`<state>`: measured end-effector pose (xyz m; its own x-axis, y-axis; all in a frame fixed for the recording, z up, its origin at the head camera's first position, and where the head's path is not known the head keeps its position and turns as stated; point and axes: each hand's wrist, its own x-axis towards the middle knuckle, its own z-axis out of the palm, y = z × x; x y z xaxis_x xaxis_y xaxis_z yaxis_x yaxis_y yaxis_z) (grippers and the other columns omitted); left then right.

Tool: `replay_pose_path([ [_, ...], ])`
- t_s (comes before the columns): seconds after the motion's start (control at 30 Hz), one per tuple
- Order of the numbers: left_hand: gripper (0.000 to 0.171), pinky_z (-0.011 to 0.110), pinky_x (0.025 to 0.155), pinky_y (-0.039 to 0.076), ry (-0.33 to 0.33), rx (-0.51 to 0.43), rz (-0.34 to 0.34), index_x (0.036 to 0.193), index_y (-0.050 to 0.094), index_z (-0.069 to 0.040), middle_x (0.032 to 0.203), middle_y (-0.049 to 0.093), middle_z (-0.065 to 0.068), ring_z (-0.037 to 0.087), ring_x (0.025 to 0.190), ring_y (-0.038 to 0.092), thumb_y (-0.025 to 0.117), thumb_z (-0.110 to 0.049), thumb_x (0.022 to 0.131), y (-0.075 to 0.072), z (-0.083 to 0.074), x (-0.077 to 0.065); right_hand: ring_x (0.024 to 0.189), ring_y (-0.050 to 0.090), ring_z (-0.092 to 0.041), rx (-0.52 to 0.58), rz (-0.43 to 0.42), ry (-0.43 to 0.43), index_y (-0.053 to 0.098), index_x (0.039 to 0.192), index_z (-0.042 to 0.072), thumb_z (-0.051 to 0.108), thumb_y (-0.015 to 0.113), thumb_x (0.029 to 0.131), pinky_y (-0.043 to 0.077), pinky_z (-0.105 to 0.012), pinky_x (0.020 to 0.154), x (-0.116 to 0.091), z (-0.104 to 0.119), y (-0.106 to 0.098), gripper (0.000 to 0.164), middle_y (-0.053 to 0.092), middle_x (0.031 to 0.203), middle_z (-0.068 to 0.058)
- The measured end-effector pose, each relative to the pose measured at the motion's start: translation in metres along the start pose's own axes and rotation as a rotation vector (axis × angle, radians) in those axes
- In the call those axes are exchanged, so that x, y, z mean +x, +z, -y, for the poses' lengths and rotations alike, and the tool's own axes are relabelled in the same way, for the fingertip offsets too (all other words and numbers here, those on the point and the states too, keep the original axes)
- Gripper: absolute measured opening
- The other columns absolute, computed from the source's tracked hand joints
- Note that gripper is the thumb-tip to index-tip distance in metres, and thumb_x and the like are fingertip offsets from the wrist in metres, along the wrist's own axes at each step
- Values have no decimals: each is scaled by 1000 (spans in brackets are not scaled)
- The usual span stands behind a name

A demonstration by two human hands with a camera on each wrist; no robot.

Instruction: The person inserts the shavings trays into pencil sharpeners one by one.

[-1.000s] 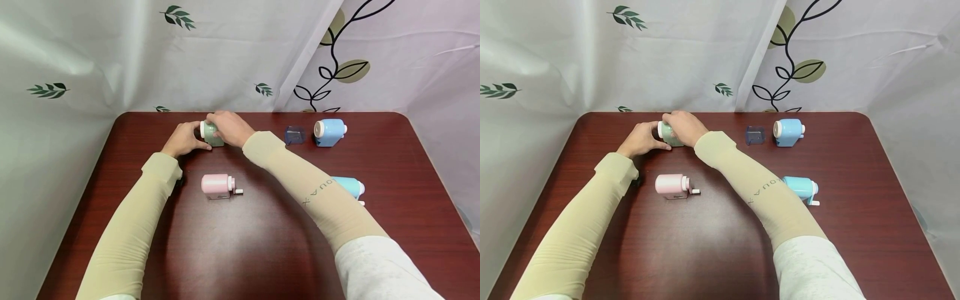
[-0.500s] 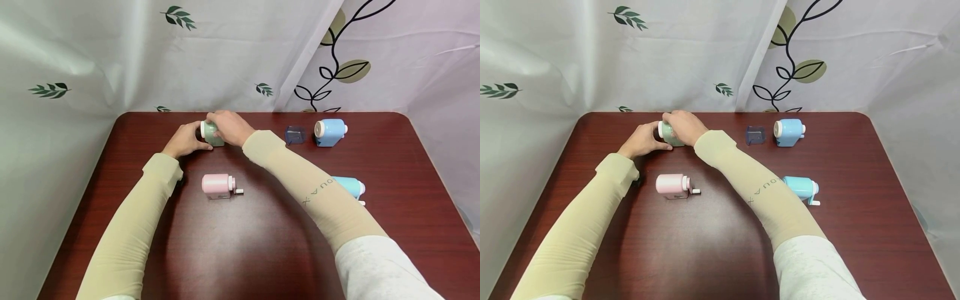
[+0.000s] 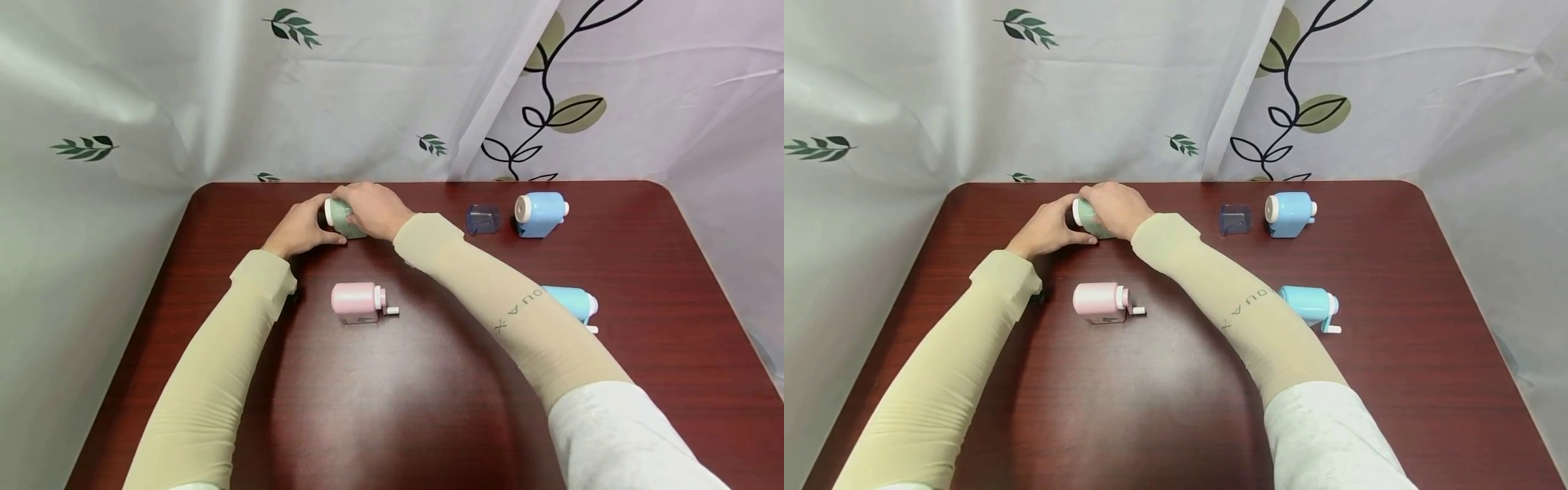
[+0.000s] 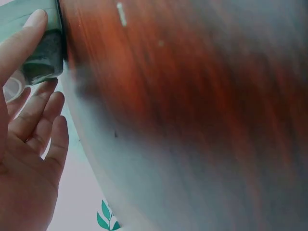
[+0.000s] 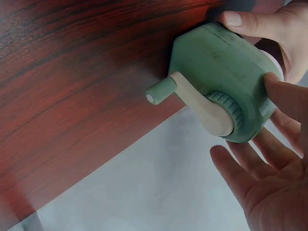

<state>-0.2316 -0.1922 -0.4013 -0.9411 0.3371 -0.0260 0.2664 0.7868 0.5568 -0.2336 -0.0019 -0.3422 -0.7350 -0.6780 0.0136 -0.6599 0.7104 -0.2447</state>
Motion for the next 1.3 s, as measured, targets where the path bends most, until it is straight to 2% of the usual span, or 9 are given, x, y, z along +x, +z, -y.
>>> replay_pose_path([
  [0.13, 96, 43, 94, 38, -6, 6, 7, 142, 38, -10, 126, 53, 10, 25, 111, 49, 84, -42, 64, -5, -1, -1, 111, 53, -18, 17, -11, -1, 47, 136, 15, 23, 65, 89, 43, -33, 91, -2, -2, -4, 52, 55, 130, -3],
  [0.27, 101, 45, 96, 36, 7, 0, -17, 142, 39, -13, 132, 49, 11, 28, 116, 46, 83, -50, 59, -13, -1, -3, 120, 47, -23, 2, -16, -25, 43, 139, 10, 25, 65, 89, 37, -34, 100, -4, -3, -14, 57, 50, 135, -8],
  [0.47, 104, 44, 96, 37, 51, -35, -62, 142, 40, -16, 137, 46, 4, 24, 117, 45, 80, -59, 57, -27, -6, -6, 125, 43, -25, -44, 10, -20, 37, 142, 6, 28, 62, 91, 33, -33, 104, -12, -7, -40, 62, 46, 139, -11],
  [0.6, 102, 42, 96, 36, 73, -72, -112, 142, 40, -18, 135, 48, 1, 20, 117, 45, 80, -58, 57, -35, -15, -6, 128, 41, -25, -61, 8, -23, 35, 143, 4, 27, 61, 91, 30, -32, 106, -22, -14, -55, 62, 44, 140, -12],
  [0.77, 99, 42, 98, 34, 99, -102, -162, 142, 41, -24, 137, 45, -5, 18, 121, 41, 81, -57, 58, -45, -33, -5, 128, 41, -26, -78, -12, -7, 38, 141, 3, 30, 62, 91, 29, -35, 106, -41, -30, -65, 62, 45, 140, -12],
  [0.93, 97, 42, 99, 32, 143, -82, -142, 142, 40, -30, 139, 42, -6, 17, 123, 38, 80, -58, 58, -48, -57, -2, 125, 43, -30, -76, -16, 26, 42, 139, 4, 29, 63, 90, 33, -40, 103, -63, -50, -69, 60, 48, 137, -13],
  [1.07, 96, 41, 101, 29, 202, -47, -123, 140, 41, -32, 139, 39, -12, 11, 127, 33, 77, -63, 57, -46, -77, 2, 120, 46, -32, -73, -18, 44, 43, 139, 4, 26, 65, 89, 37, -43, 99, -82, -65, -71, 59, 50, 133, -16],
  [1.2, 93, 37, 104, 27, 271, -2, -99, 140, 42, -28, 139, 40, -13, 8, 129, 29, 73, -66, 61, -42, -98, 9, 117, 47, -33, -86, -36, 49, 44, 137, 3, 24, 66, 88, 36, -44, 99, -101, -83, -77, 58, 52, 129, -18],
  [1.3, 90, 34, 107, 23, 322, 66, -79, 141, 42, -23, 140, 41, -11, 8, 130, 28, 70, -65, 67, -40, -116, 17, 117, 47, -35, -89, -35, 81, 45, 136, 1, 24, 65, 88, 36, -46, 98, -116, -96, -84, 57, 52, 129, -20],
])
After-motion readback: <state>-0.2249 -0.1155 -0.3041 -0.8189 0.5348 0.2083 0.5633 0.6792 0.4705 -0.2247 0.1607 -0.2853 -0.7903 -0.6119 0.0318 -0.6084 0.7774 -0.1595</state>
